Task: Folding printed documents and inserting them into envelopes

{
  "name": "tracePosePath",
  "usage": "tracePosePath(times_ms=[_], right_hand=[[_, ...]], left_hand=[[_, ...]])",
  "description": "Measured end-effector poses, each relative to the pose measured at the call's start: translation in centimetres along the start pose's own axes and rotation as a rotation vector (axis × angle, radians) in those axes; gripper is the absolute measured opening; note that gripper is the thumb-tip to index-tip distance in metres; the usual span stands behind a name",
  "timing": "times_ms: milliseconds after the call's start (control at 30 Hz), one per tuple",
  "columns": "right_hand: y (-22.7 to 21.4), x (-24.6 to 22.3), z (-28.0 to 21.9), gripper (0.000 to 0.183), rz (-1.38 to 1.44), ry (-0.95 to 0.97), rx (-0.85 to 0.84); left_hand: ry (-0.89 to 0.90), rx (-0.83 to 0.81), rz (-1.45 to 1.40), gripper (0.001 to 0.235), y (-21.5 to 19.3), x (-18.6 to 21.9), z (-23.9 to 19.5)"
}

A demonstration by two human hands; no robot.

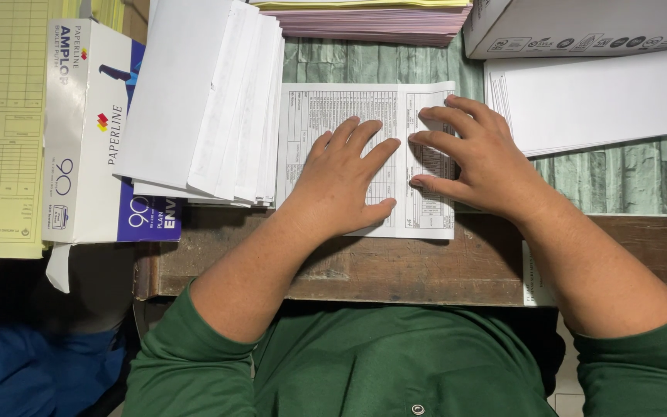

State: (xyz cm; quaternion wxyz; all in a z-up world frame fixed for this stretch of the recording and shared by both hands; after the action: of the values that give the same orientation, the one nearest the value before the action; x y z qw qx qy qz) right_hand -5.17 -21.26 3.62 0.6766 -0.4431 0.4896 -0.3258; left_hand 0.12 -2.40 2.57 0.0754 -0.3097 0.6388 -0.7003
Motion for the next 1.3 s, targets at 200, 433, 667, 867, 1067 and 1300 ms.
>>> tracePosePath(times_ms=[200,433,667,867,1067,1300], right_hand=[[0.14,0.07,-0.07,0.058,-0.012,-0.014,0.023],[0.2,0.12,-0.06,0.058,-0.017,-0.001,0.016],[0.19,0.06,-0.06,0.058,-0.021,-0.004,0.019],[0.22,0.09,-0.02,0.059,-0.016,0.003,0.012],[0.25,0.1,-0.03,0.06,-0.019,0.0,0.004],[0.13,-0.04,-0.04,0.06,-0.023,0.002,0.01]], left_hand=[[-0.01,0.005,0.015,0.08,-0.03,0.06,0.05],[-0.017,-0.013,0.04,0.088,0.18,0.05,0.24],[-0.02,-0.016,0.037,0.089,0.15,0.02,0.31],[-0.017,-0.018,0.026,0.088,0.13,0.02,0.31],[-0.011,-0.004,0.023,0.089,0.12,0.02,0.26],[-0.009,-0.005,0.027,0.089,0.09,0.03,0.28]])
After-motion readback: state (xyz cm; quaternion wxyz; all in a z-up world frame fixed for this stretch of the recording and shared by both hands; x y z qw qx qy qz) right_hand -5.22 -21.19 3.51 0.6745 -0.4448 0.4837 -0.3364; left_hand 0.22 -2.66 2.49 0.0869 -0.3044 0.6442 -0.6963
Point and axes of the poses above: each hand's wrist, its own z-axis towards the middle knuckle, its own y-axis out of the palm, x = y × z, the point moved 5 cm from there along z, towards the middle knuckle, and after that the axes turned 2 degrees about y, right-handed, at the moved point
